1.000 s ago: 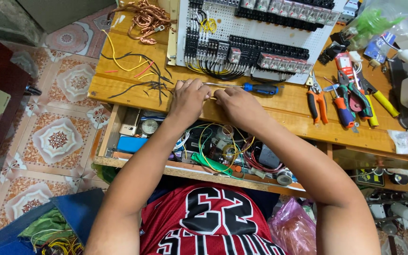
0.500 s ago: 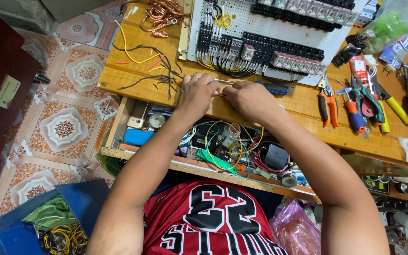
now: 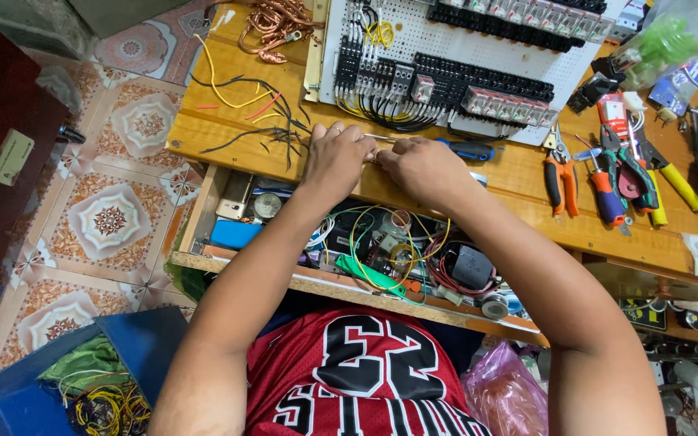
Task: Wiring an electrical control panel by stripping and connecting wires to terminal blocks
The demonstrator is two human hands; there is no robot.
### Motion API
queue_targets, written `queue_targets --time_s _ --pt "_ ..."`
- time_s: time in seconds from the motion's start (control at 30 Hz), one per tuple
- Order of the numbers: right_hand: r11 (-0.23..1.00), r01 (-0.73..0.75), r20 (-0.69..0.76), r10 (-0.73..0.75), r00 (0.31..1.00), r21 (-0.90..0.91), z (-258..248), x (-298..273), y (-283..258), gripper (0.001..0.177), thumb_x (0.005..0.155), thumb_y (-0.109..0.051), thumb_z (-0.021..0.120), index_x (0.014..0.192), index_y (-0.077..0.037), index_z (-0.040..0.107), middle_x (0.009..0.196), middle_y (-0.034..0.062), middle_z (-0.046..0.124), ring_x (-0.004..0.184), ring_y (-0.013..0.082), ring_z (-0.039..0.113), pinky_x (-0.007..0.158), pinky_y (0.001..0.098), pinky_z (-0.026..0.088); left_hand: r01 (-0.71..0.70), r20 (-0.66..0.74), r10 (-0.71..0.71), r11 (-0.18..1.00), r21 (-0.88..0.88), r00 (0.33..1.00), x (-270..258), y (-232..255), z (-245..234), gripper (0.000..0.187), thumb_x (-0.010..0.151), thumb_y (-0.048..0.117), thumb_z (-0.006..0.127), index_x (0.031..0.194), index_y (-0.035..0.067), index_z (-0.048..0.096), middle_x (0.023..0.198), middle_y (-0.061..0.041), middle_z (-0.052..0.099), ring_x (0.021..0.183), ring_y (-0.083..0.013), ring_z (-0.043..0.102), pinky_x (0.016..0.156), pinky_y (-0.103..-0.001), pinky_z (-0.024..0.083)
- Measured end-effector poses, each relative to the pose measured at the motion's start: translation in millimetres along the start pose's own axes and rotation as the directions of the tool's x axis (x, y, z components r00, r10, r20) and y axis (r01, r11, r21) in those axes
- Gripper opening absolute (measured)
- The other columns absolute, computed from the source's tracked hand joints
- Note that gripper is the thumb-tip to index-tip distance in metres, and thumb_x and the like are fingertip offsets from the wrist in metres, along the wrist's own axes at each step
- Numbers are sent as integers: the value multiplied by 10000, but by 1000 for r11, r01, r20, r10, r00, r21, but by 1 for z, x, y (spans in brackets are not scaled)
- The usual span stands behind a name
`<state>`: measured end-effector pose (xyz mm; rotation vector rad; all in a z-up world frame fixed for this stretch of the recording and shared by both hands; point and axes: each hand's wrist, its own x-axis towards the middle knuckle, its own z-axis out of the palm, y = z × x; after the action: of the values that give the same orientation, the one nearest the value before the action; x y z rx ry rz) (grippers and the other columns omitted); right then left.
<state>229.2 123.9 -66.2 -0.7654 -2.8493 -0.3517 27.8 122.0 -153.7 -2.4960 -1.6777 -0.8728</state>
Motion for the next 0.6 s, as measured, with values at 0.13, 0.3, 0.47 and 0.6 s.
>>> queue_targets --time_s 0.13,0.3,0.47,0.6 --pt "1000 -4 12 5 1000 -10 -18 5 -10 120 950 -254 593 925 -175 679 785 40 652 739 266 722 611 365 582 8 22 -8 1000 -22 1000 0 1 -5 148 980 367 592 873 291 661 823 45 511 886 -223 542 787 -410 369" --pt "997 -39 -4 38 999 -66 -21 6 -18 156 940 -268 581 946 -163 697 757 49 656 726 267 726 598 364 583 31 64 -29 999 -23 998 1 3 -9 162 1011 390 559 934 314 680 858 56 523 922 -215 543 821 -411 367" --pt "992 -44 -27 41 999 -120 7 -2 -13 189 882 -280 588 954 -156 711 774 56 652 725 266 711 592 349 571 13 50 -11 1000 -24 999 1 4 -11 171 1013 391 546 913 315 662 814 54 493 899 -213 539 796 -415 364" --pt "989 -52 -25 49 998 -139 12 -2 -12 186 864 -282 582 954 -163 693 783 49 651 731 250 708 598 332 567 -20 27 21 999 -27 999 -3 -4 -5 127 1022 362 546 961 305 641 834 62 496 916 -206 554 810 -404 377"
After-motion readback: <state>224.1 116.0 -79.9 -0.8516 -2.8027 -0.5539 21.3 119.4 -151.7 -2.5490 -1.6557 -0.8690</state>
